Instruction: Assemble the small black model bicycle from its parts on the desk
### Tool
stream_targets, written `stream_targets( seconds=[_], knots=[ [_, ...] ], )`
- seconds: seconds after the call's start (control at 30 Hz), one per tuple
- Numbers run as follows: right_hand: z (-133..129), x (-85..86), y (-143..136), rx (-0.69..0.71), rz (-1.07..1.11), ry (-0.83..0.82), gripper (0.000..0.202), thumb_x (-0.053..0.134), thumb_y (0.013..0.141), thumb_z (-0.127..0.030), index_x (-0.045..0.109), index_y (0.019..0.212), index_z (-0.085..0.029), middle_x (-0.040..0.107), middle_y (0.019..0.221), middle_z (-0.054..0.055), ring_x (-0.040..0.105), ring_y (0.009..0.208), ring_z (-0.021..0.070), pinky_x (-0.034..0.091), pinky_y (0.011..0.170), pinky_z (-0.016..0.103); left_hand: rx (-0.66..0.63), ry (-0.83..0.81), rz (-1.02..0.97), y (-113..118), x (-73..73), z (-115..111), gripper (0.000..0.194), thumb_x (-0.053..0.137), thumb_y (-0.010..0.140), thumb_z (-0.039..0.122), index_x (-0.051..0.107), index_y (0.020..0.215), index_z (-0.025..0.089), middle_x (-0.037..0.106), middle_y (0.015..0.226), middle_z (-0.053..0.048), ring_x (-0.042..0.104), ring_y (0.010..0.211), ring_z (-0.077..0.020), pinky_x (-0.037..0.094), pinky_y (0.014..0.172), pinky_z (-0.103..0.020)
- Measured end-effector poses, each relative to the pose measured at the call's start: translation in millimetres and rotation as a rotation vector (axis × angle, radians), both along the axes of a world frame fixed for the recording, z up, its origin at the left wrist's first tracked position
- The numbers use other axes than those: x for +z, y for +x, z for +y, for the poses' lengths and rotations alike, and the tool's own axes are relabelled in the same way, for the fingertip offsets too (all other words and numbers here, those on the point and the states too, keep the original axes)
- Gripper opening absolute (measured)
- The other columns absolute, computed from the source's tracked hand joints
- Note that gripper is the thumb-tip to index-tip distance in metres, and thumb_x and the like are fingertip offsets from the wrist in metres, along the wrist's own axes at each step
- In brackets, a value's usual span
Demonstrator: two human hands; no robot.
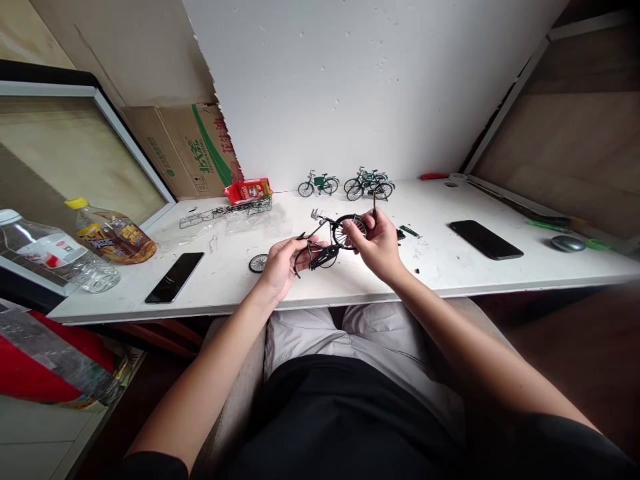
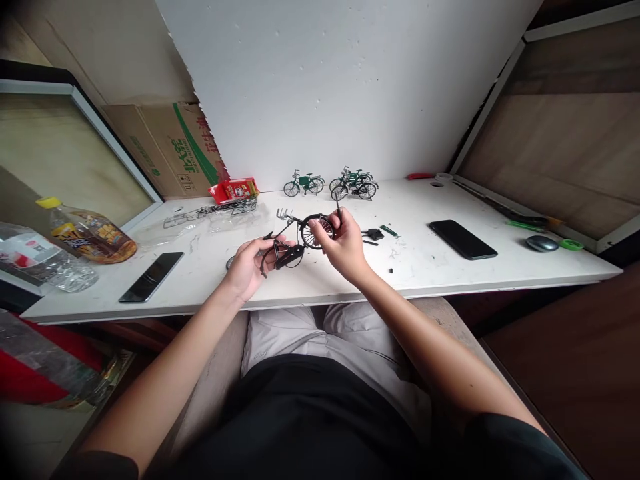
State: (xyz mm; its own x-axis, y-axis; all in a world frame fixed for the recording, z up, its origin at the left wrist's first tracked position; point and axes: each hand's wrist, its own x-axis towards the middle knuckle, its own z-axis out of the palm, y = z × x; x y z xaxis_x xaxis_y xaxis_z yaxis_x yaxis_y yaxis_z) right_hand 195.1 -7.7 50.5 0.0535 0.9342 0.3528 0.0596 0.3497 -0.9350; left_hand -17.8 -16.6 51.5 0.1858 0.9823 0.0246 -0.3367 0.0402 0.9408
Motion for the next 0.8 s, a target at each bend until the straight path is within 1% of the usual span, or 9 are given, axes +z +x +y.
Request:
stream_targets(
  seconds=[0.1,0.13,0.23,0.37,0.47,0.53,0.6,0.7,0.8],
  knots=[
    [-2.1,-0.4,-2.0,-0.115,-0.031,0.123,0.056,0.079,0.089,-0.064,0.033,0.09,-0.03,0.04,0.074,-0.003,0.057,0.071,0.0202,0.041,0.052,0.032,0.004,0.006,0.006,-0.8,-0.2,-0.2,0.033,0.074,0.079,0.035,0.08,0.103,0.013,0.085,0.103,-0.014,0.083,0.099,-0.0287,0.065,0.086,-0.036],
    [-2.7,-0.6,-2.8,-0.126,-0.041,0.146,0.056,0.079,0.089,-0.063,0.034,0.09,-0.03,0.039,0.075,-0.002,0.057,0.072,0.0202,0.041,0.053,0.032,0.003,0.013,0.01,-1.2,-0.6,0.0,0.034,0.074,0.079,0.035,0.08,0.104,0.013,0.085,0.104,-0.015,0.083,0.098,-0.0287,0.065,0.087,-0.036],
    [-3.7,-1.2,-4.4,-0.128,-0.045,0.175,0.057,0.079,0.09,-0.062,0.032,0.087,-0.03,0.039,0.076,-0.002,0.056,0.072,0.0196,0.04,0.054,0.032,-0.002,0.032,0.019,-2.7,-2.2,1.1,0.035,0.075,0.079,0.036,0.08,0.104,0.012,0.085,0.104,-0.015,0.083,0.098,-0.0288,0.064,0.086,-0.036],
    [-2.8,-3.2,-4.6,-0.134,-0.044,0.217,0.057,0.078,0.093,-0.058,0.029,0.084,-0.029,0.039,0.074,-0.004,0.053,0.067,0.0165,0.038,0.054,0.031,-0.035,0.013,-0.025,-4.1,-1.9,1.8,0.037,0.072,0.079,0.035,0.081,0.106,0.012,0.085,0.104,-0.015,0.082,0.101,-0.0291,0.063,0.083,-0.033],
    [2.2,-7.0,-3.7,-0.145,-0.017,0.301,0.058,0.079,0.094,-0.057,0.029,0.082,-0.028,0.038,0.072,-0.005,0.051,0.061,0.0138,0.038,0.052,0.03,-0.068,-0.017,-0.062,-4.6,0.7,0.7,0.04,0.069,0.081,0.036,0.081,0.109,0.01,0.085,0.104,-0.016,0.082,0.1,-0.0288,0.063,0.081,-0.032],
    [7.0,-10.1,-2.8,-0.14,0.027,0.362,0.058,0.08,0.094,-0.056,0.03,0.083,-0.028,0.038,0.072,-0.006,0.053,0.061,0.013,0.04,0.051,0.029,-0.087,-0.023,-0.074,-5.0,2.9,0.0,0.041,0.072,0.081,0.034,0.08,0.111,0.009,0.085,0.105,-0.016,0.083,0.099,-0.0285,0.062,0.081,-0.032],
    [11.5,-12.6,-1.9,-0.129,0.07,0.401,0.056,0.079,0.095,-0.053,0.031,0.084,-0.028,0.04,0.075,-0.006,0.057,0.063,0.0128,0.043,0.051,0.028,-0.104,-0.018,-0.086,-5.6,4.8,-0.3,0.04,0.077,0.079,0.031,0.08,0.111,0.008,0.085,0.105,-0.017,0.082,0.099,-0.0287,0.063,0.084,-0.034],
    [15.3,-14.5,-0.7,-0.133,0.104,0.415,0.052,0.078,0.096,-0.052,0.033,0.086,-0.028,0.045,0.081,-0.004,0.062,0.07,0.0139,0.049,0.051,0.026,-0.119,0.014,-0.101,-7.0,6.3,0.3,0.038,0.085,0.077,0.029,0.08,0.108,0.007,0.084,0.106,-0.019,0.082,0.101,-0.0308,0.063,0.092,-0.039],
    [16.6,-15.0,-0.3,-0.157,0.107,0.416,0.05,0.078,0.096,-0.053,0.035,0.087,-0.029,0.046,0.083,-0.003,0.064,0.072,0.0144,0.052,0.049,0.026,-0.113,0.05,-0.076,-7.8,6.2,0.4,0.041,0.092,0.075,0.031,0.079,0.107,0.009,0.085,0.104,-0.018,0.083,0.1,-0.032,0.064,0.092,-0.043]
  ],
)
